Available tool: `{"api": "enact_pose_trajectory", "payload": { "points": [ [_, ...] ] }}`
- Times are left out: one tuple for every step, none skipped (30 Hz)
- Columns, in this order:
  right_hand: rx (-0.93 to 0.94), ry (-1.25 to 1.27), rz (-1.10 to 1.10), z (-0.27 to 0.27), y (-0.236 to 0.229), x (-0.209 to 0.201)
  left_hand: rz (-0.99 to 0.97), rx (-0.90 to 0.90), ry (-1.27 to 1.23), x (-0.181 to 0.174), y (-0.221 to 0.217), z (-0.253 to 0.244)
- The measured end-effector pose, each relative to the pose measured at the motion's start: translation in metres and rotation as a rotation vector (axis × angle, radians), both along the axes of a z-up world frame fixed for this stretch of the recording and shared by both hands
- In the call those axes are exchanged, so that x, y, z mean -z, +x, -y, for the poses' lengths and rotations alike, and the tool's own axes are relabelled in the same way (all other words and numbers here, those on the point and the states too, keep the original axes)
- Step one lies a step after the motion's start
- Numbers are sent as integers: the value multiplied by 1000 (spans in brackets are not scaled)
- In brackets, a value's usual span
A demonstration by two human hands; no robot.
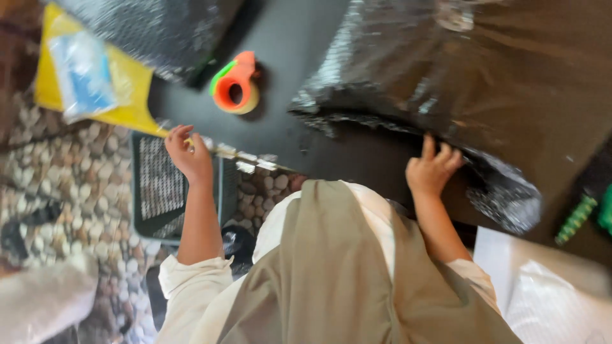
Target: The person wraps a rectangular item in black bubble wrap, folds and seals the edges with clear tape, and then uses a feather duster to wipe the surface of the wrapped package.
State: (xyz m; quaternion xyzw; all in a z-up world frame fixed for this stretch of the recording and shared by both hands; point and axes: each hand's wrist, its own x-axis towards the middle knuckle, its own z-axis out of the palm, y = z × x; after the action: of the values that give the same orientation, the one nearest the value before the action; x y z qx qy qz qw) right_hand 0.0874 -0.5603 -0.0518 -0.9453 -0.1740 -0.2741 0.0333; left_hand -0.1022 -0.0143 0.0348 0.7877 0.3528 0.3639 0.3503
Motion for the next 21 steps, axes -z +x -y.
{"api": "enact_pose_trajectory", "payload": {
  "points": [
    [-40, 8, -4, -4, -3, -5, -4, -40, 8, 15, -20, -16],
    [-1, 3, -40, -9, -5, -11, -18, -231, -124, 32, -39, -34],
    [38, -3, -76, -13, -6, -16, -27, -421, -259, 48, -58, -50],
    [9, -3, -78, -20, -9, -22, -25, -449, -257, 61, -69, -59],
    [25, 41, -112, -26, -11, -27, 13, -498, -326, 75, -80, -66],
    [47, 81, -147, -29, -14, -32, 52, -540, -397, 89, -88, -73],
    [26, 78, -148, -35, -16, -38, 56, -561, -398, 76, -86, -73],
    [80, 141, -248, -41, -18, -43, 22, -604, -702, 64, -81, -74],
    [133, 203, -348, -45, -20, -49, -9, -632, -1008, 51, -74, -75],
    [125, 199, -349, -47, -21, -52, -6, -641, -1011, 52, -74, -81],
    [138, 191, -384, -48, -21, -56, 92, -652, -1167, 53, -72, -86],
    [157, 187, -415, -49, -21, -59, 192, -652, -1319, 54, -67, -93],
    [155, 186, -412, -48, -20, -60, 195, -652, -1321, 63, -67, -102],
    [154, 174, -443, -46, -20, -60, 251, -620, -1392, 73, -66, -111],
    [153, 162, -474, -44, -19, -60, 307, -588, -1462, 84, -65, -119],
    [156, 158, -474, -44, -19, -62, 304, -588, -1466, 85, -59, -124],
    [153, 148, -479, -44, -18, -63, 314, -566, -1514, 87, -52, -129],
    [154, 137, -486, -43, -20, -64, 320, -543, -1564, 90, -46, -132],
    [160, 133, -487, -43, -20, -64, 313, -542, -1569, 81, -40, -132],
    [155, 130, -489, -43, -20, -64, 384, -545, -1600, 72, -33, -131],
    [151, 128, -490, -42, -20, -65, 455, -549, -1630, 63, -25, -130]
  ]
}}
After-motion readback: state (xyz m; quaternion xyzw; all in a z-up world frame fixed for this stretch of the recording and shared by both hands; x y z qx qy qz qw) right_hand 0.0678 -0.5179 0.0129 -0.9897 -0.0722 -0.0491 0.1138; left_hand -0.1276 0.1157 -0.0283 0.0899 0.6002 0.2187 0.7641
